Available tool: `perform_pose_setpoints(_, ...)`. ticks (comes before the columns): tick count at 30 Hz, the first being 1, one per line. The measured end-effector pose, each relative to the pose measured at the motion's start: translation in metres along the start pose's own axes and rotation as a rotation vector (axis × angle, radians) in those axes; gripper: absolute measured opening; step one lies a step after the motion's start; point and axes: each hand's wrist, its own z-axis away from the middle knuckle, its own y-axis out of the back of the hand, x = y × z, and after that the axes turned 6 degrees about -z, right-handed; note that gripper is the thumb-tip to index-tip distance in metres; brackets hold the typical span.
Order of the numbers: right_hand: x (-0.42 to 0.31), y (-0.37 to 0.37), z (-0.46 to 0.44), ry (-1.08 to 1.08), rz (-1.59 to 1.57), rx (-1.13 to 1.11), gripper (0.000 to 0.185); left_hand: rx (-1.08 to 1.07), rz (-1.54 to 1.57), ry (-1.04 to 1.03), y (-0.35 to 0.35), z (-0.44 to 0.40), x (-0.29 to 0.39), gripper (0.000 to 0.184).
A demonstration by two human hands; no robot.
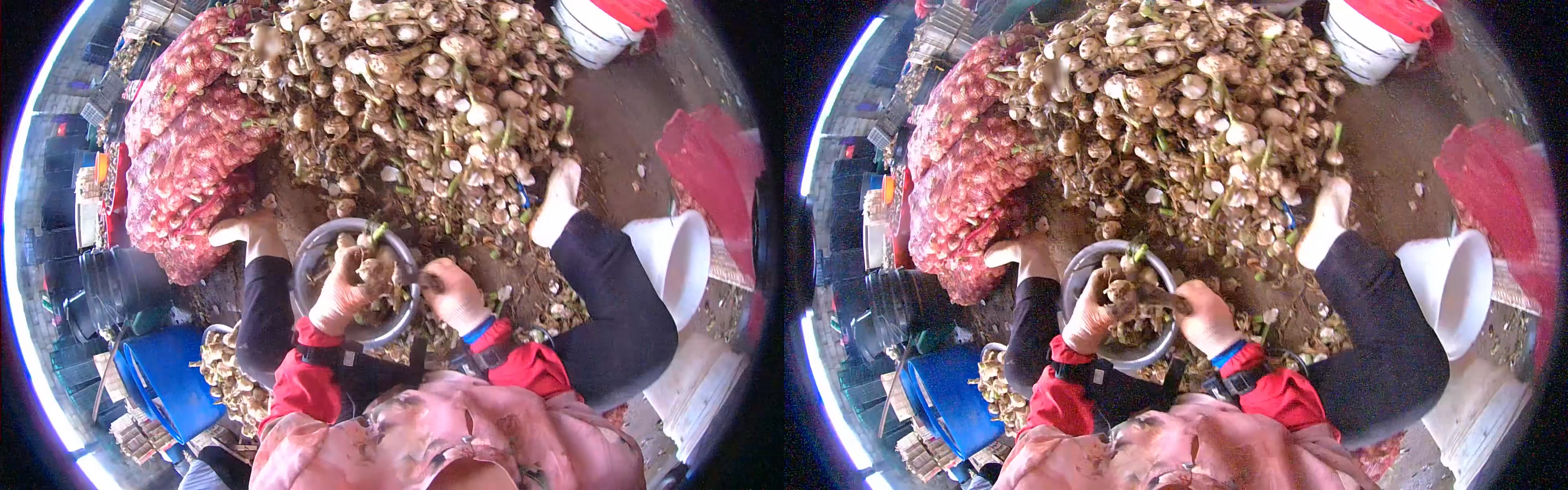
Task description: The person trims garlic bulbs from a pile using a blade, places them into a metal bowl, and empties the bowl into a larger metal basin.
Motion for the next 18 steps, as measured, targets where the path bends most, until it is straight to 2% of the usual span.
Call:
perform_pose_setpoints(1, -0.014, 0.002, 0.002, 0.061, 0.081, -0.038, 0.023, -0.007, -0.267, -0.143, -0.005, 0.006, -0.003, 0.059)
perform_pose_setpoints(2, -0.021, 0.003, 0.005, 0.06, 0.113, -0.074, 0.021, 0.017, -0.335, -0.06, -0.01, 0.017, -0.004, 0.061)
perform_pose_setpoints(3, -0.027, 0.003, 0.008, 0.061, 0.144, -0.11, 0.021, 0.014, -0.34, -0.068, -0.017, 0.024, -0.003, 0.061)
perform_pose_setpoints(5, -0.036, 0.002, 0.01, 0.104, 0.217, -0.126, 0.021, 0.031, -0.044, -0.083, -0.03, 0.033, 0.0, 0.06)
perform_pose_setpoints(6, -0.039, 0.001, 0.011, 0.108, 0.32, -0.205, 0.023, 0.055, -0.212, -0.109, -0.029, 0.037, 0.0, 0.064)
perform_pose_setpoints(7, -0.04, 0.001, 0.013, 0.11, 0.423, -0.284, 0.025, 0.056, -0.216, -0.115, -0.032, 0.041, 0.001, 0.064)
perform_pose_setpoints(9, -0.035, -0.001, 0.017, 0.126, 0.411, -0.254, 0.025, 0.084, -0.421, -0.281, -0.039, 0.049, 0.005, 0.063)
perform_pose_setpoints(11, -0.043, 0.004, 0.016, 0.115, 0.455, -0.253, 0.02, 0.121, -0.376, -0.28, -0.042, 0.05, -0.016, 0.06)
perform_pose_setpoints(12, -0.036, 0.003, 0.019, 0.169, 0.451, -0.187, 0.016, 0.145, -0.219, -0.271, -0.046, 0.052, -0.023, 0.059)
perform_pose_setpoints(13, -0.027, 0.005, 0.016, 0.169, 0.449, -0.185, 0.016, 0.16, -0.296, -0.216, -0.047, 0.056, -0.015, 0.058)
perform_pose_setpoints(15, -0.001, 0.016, 0.009, -0.088, 0.36, -0.251, 0.014, 0.212, -0.445, -0.118, -0.048, 0.063, -0.008, 0.056)
perform_pose_setpoints(17, 0.069, 0.037, 0.016, -0.397, 0.384, 0.045, 0.017, 0.147, -0.162, -0.179, -0.056, 0.081, 0.025, 0.053)
perform_pose_setpoints(18, 0.067, 0.036, 0.008, -0.474, 0.384, 0.145, 0.019, 0.168, -0.056, -0.112, -0.049, 0.081, 0.024, 0.058)
